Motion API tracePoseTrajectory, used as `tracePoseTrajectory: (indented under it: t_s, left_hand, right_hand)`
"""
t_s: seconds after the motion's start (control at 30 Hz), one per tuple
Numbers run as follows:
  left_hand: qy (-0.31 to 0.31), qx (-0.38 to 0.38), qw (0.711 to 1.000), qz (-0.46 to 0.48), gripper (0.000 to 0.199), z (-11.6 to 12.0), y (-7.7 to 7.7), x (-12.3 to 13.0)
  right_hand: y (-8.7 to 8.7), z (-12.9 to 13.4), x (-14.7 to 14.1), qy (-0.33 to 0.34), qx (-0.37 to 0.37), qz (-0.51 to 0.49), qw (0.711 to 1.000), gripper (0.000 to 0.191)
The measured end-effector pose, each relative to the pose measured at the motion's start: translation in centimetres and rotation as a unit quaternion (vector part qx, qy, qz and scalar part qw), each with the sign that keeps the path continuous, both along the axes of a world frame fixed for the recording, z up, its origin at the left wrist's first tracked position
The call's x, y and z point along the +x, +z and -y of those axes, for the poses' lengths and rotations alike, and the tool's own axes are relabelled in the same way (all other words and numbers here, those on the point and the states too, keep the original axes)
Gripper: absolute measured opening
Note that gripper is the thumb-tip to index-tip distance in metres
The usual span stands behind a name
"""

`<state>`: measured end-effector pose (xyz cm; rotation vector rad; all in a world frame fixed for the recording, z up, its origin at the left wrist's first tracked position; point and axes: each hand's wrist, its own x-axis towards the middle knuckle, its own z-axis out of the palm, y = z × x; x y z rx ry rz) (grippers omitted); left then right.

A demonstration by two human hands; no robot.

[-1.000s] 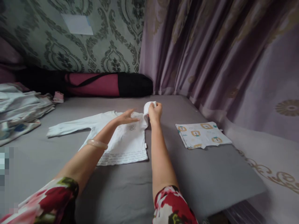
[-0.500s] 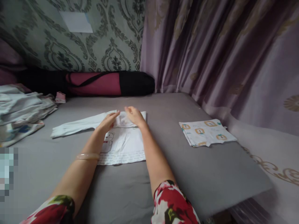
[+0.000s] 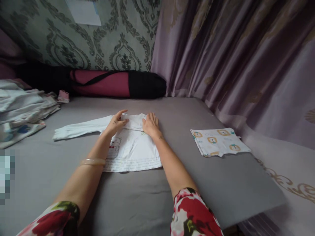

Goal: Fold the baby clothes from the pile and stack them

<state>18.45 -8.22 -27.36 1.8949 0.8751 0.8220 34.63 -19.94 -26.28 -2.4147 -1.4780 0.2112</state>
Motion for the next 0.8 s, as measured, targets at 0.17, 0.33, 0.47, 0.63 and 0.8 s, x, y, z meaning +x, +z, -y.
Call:
tracePoseTrajectory:
  t_s: [0.17,0.33,0.47,0.63,0.8]
  left_hand:
    - [0.013,0.046,0.997,-0.056,0.051,-0.1,-0.2,0.0]
    - [0.041,0.090,0.990,-0.095,0.038,-0.6,-1.1,0.0]
    - [0.062,0.124,0.981,-0.139,0.032,-0.5,-1.3,-0.1]
    - [0.046,0.141,0.972,-0.184,0.039,-0.5,1.1,-1.1]
    - [0.041,0.150,0.965,-0.211,0.039,-1.4,3.0,-4.1]
  right_hand:
    - [0.1,0.6,-0.9,-0.021,-0.057,0.001,0.998,0.070]
    - [-1.7,0.7,-0.1,-0.022,-0.053,0.026,0.998,0.074]
    - [-1.4,0.5,-0.4,-0.031,-0.057,0.043,0.997,0.073]
    - [1.4,0.6,-1.1,-0.008,-0.079,0.037,0.996,0.067]
    - [1.2,0.5,-1.8,0.046,-0.073,0.042,0.995,0.063]
